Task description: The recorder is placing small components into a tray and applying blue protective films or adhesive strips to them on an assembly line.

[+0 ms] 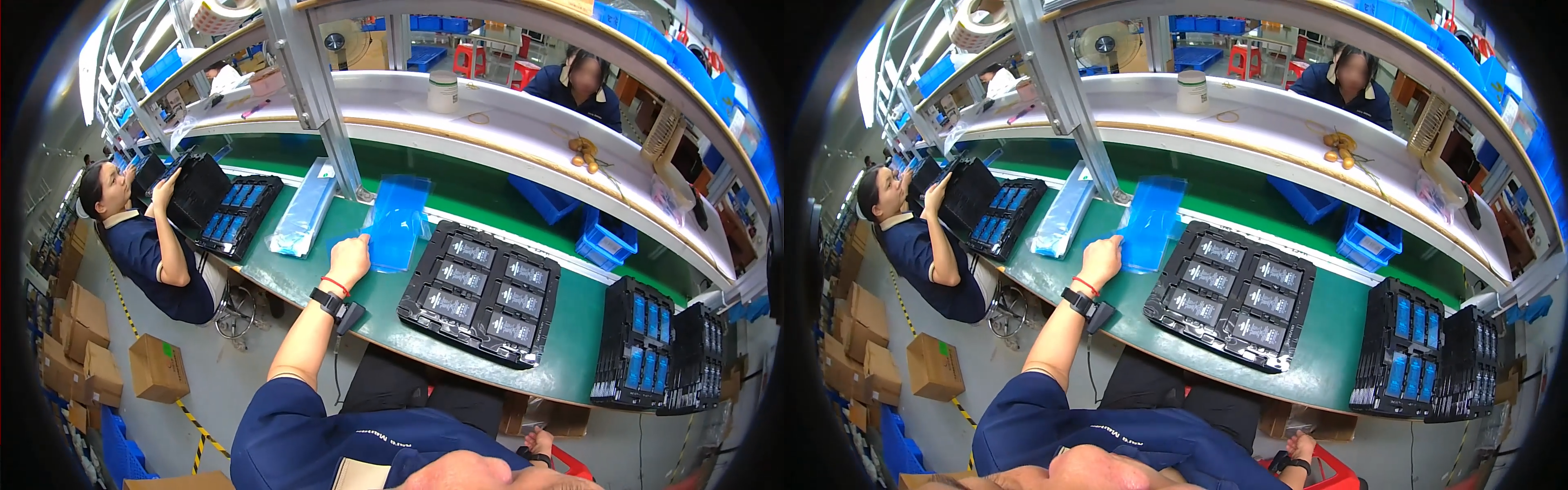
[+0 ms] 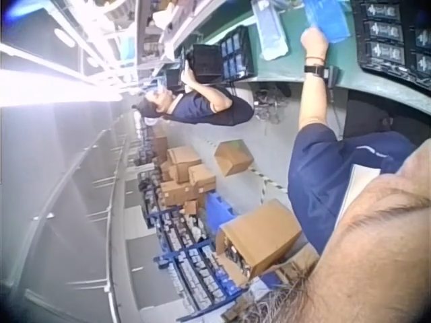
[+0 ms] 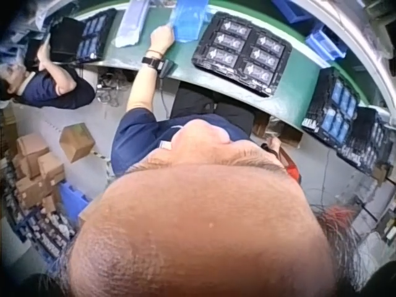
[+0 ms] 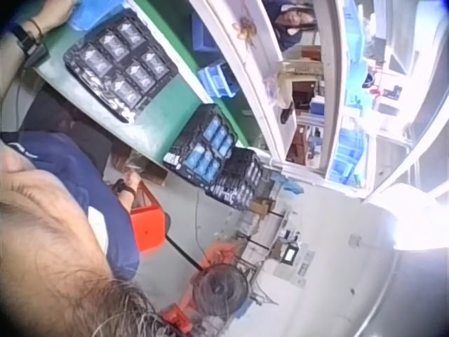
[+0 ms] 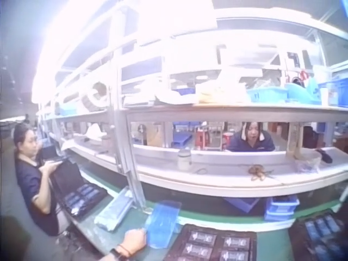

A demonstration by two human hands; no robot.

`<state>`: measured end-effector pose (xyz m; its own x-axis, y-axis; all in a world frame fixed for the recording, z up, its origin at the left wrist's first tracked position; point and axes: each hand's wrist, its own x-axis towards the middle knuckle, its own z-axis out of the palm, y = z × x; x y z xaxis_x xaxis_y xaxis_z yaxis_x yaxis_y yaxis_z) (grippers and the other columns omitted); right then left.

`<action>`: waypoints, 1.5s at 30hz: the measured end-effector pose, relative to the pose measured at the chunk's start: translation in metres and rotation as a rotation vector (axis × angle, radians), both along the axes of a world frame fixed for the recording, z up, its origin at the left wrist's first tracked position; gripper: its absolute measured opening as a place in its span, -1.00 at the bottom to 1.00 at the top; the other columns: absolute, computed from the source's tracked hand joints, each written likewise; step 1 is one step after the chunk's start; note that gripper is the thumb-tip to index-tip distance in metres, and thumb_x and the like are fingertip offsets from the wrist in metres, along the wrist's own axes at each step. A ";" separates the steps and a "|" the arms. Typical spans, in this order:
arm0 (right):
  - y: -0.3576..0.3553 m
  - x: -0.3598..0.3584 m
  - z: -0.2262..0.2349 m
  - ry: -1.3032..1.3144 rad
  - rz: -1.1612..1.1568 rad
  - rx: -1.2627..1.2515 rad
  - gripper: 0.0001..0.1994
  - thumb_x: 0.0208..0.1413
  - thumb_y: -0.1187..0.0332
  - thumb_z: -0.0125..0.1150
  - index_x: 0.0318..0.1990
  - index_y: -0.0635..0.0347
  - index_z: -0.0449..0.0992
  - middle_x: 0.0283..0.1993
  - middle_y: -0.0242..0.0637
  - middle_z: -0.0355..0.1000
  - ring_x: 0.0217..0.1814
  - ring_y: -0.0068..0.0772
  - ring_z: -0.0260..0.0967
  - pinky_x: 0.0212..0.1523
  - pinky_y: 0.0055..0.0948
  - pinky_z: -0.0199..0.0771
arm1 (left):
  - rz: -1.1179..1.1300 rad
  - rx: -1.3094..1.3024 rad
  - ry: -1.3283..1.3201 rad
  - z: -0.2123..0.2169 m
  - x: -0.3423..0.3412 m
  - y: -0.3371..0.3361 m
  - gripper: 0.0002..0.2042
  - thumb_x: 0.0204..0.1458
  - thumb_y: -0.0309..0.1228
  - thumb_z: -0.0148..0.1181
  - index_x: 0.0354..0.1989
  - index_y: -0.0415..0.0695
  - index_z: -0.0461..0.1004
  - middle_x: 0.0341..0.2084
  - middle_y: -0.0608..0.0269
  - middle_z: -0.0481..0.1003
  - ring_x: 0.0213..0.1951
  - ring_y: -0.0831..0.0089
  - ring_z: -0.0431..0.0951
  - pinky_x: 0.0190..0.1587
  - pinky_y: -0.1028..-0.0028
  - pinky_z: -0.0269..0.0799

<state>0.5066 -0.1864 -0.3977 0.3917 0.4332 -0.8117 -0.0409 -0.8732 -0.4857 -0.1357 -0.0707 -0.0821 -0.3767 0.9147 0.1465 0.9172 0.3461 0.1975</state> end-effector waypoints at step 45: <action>0.205 -0.263 0.406 -0.088 0.667 1.662 -0.91 -0.13 0.57 0.29 -0.43 0.27 0.50 -0.44 -0.38 0.40 -0.44 -0.59 0.29 -0.42 -0.61 0.32 | -0.924 0.411 -0.790 0.084 0.124 0.080 -0.75 -0.16 -0.28 0.36 -0.51 -0.24 0.54 -0.71 0.29 0.45 -0.66 0.66 0.34 -0.59 0.61 0.25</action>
<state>0.2431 0.0182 0.0082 -0.1592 0.7783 0.6073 0.1503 0.6271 -0.7643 -0.0122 0.0088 0.0022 0.2570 0.8224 0.5076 0.3683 -0.5689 0.7353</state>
